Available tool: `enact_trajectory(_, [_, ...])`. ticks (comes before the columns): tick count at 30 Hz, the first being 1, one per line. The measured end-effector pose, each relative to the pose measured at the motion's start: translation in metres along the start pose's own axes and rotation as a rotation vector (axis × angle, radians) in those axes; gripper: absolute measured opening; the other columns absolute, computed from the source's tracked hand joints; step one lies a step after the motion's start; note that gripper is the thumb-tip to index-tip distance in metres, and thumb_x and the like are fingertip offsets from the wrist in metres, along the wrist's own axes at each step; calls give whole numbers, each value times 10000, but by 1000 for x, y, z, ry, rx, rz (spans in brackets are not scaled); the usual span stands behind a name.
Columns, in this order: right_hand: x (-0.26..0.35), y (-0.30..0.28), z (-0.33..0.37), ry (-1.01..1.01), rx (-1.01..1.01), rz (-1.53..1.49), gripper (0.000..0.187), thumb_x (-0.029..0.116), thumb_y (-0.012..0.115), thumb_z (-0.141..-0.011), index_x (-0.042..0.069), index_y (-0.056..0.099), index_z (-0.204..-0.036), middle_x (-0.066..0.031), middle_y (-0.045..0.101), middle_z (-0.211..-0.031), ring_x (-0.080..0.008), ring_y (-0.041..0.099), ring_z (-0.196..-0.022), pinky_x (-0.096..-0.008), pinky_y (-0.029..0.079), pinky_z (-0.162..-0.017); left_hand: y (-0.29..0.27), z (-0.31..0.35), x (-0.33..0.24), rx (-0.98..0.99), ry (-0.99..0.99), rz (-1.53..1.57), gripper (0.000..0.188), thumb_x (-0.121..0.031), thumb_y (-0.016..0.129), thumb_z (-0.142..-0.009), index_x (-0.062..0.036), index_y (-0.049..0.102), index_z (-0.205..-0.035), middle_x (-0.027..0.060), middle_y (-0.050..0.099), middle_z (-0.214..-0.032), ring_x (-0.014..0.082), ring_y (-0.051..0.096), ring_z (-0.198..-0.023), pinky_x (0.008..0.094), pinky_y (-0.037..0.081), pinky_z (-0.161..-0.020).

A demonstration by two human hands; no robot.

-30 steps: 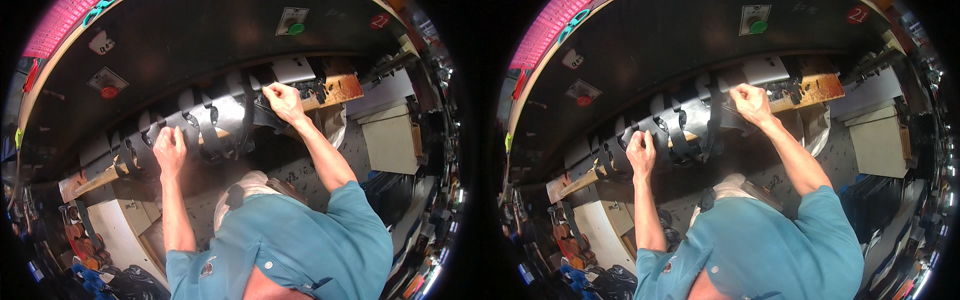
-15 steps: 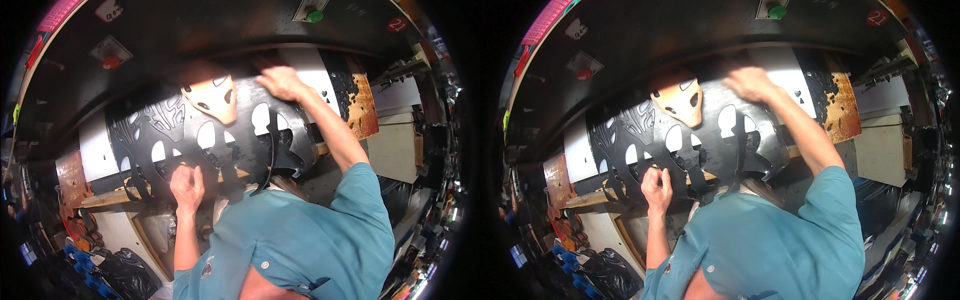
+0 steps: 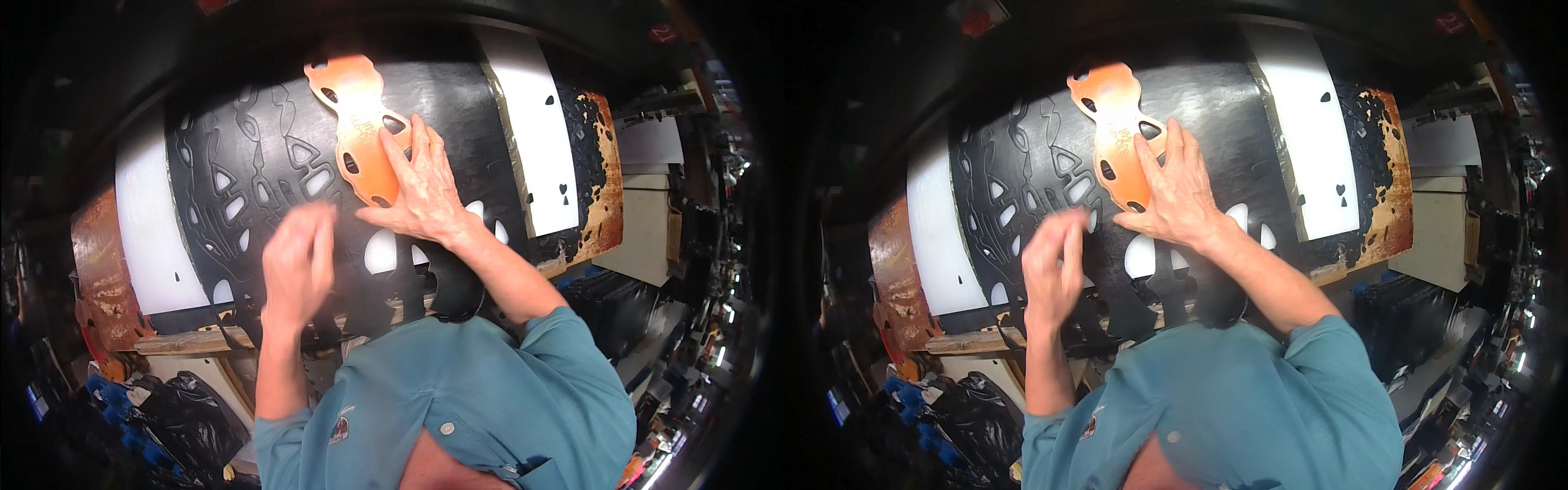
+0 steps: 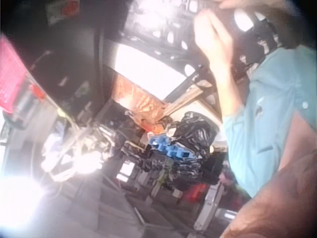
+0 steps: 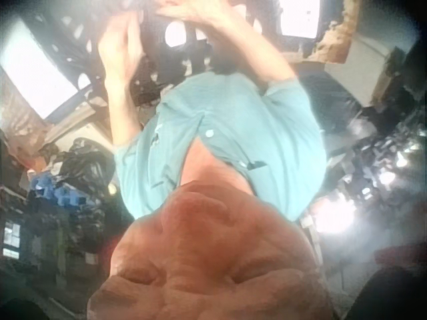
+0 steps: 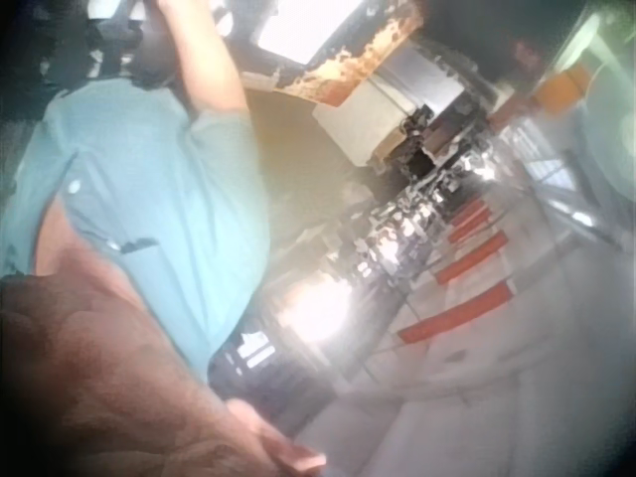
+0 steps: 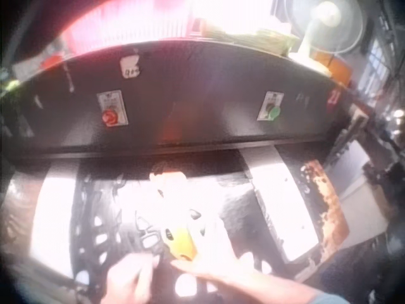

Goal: The person trims a black perforated mask using green-handled scissors, then places the trimmed pieces into a black plastic bag. They also handle an orange mask and a black sheet, moving them on the workbench.

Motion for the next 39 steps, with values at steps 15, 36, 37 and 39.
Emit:
enact_trajectory(15, [-75, -43, -7, 347, 198, -1208, 1043, 327, 855, -657, -80, 454, -1530, -192, 559, -1466, -256, 549, -1344, -356, 353, -1192, 53, -48, 42, -25, 90, -430, 437, -65, 679, -953, -4, 624, -1382, 181, 573, -1504, 398, 470, -1458, 544, 350, -1217])
enact_trajectory(36, [-160, -132, 65, 444, -229, -1214, 975, 232, 843, -737, -116, 409, -1538, -211, 571, -1444, -264, 598, -1295, -371, 439, -1142, 277, 5, -160, 806, 826, 84, 341, -320, 691, -915, -53, 731, -1124, 119, 658, -1153, 298, 545, -1274, 503, 342, -1199])
enact_trajectory(37, [-159, -131, 64, 429, -218, -1185, 969, 224, 848, -738, -117, 414, -1535, -209, 569, -1447, -264, 599, -1292, -370, 439, -1140, 267, 16, -161, 948, 716, 254, 310, -288, 678, -933, -36, 721, -1109, 142, 668, -1137, 320, 591, -1206, 489, 362, -1201])
enact_trajectory(39, [-155, -127, 61, 384, -204, -1164, 968, 177, 881, -722, -110, 430, -1528, -195, 569, -1437, -261, 588, -1296, -371, 436, -1141, 239, 23, -155, 1091, 546, 447, 274, -248, 661, -960, -19, 703, -1104, 173, 686, -1150, 343, 649, -1140, 498, 384, -1205])
Point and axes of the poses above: each hand's wrist, its own z-axis away from the middle knuckle, its own y-axis out of the palm, x = y × z, the point moved 9 cm from there along -z, towards the middle knuckle
